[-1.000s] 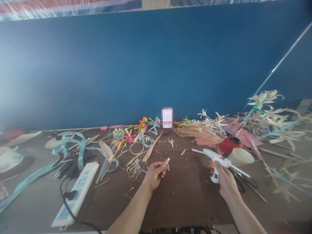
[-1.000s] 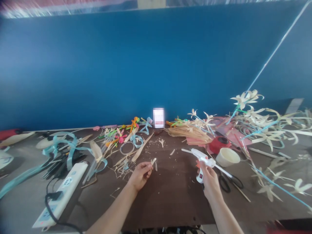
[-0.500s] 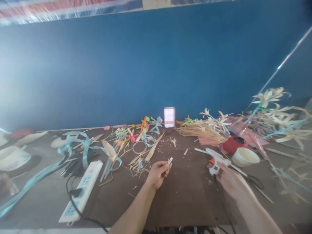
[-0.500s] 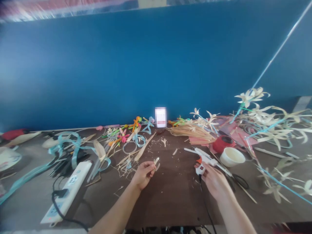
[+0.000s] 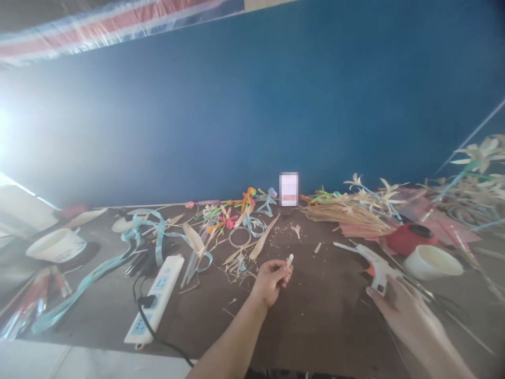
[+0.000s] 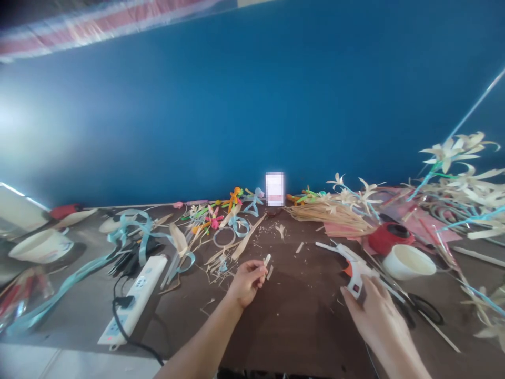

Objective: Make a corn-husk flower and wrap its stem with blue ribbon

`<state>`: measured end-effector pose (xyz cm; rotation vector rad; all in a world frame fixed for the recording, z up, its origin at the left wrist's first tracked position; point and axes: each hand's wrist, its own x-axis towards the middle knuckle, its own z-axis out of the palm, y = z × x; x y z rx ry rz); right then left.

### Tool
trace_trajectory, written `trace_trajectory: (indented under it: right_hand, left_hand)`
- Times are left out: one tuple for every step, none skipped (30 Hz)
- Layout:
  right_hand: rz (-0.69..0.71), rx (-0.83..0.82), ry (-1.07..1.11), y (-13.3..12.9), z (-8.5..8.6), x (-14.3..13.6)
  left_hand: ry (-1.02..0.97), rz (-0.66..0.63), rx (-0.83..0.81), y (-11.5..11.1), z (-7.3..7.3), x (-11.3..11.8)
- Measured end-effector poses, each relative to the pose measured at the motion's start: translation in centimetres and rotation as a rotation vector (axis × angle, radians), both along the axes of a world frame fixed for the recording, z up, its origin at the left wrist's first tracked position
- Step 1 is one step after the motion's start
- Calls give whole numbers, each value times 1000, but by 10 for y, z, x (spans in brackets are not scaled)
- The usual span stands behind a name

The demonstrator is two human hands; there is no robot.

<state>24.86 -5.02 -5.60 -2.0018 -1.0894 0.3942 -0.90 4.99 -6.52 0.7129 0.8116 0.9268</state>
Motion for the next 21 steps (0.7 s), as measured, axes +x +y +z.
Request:
trace_trajectory:
  right_hand:
    - [16,-30,-88,0,6,-7]
    - [83,-45,-136,2,14,-16]
    - [150,-31,-152,5,23,-26]
    - [222,18,-144,11,32,-38]
    - [314,61,-115,18,40,-50]
    - [376,92,-82,26,47,-62]
    - [409,117,-52,35,52,-73]
    - [450,121,-26,44,55,-83]
    - [466,127,-7,53,56,-92]
    - [478,124,14,60,55,-99]
    - [490,116,33,67,53,-104]
    - [498,106,46,72,50,-108]
    - [505,95,53,76,47,-112]
    - [510,85,53,79,44,-114]
    - [514,77,46,81,42,-116]
    - [519,72,37,82,40,-117]
    - [522,68,30,83,39,-118]
    - [525,65,25,83,38,-119]
    - [530,63,22,83,38,-120]
    - [533,62,21,83,37,-121]
    - [534,60,22,83,37,-122]
  left_hand:
    - [19,5,3,0,0,0]
    - [37,10,5,0,1,1]
    - [53,15,7,0,1,1]
    - [63,19,11,0,2,2]
    - [68,21,17,0,2,3]
    - [72,23,24,0,3,3]
    - [74,25,33,-1,4,4]
    - [78,27,42,-1,4,4]
    - [81,29,49,-1,4,4]
    - [84,30,55,-1,4,4]
    - [89,29,60,-1,4,3]
    - [95,26,66,-1,4,3]
    - [102,21,71,-1,3,2]
    - [109,18,77,-1,3,2]
    - [114,15,81,-1,2,2]
    - [116,13,84,-1,2,2]
    - [116,13,85,-1,1,1]
    - [114,14,87,-1,1,1]
    - [112,14,90,-1,0,2]
    - [112,16,94,-1,0,2]
    - [112,17,99,-2,-1,2]
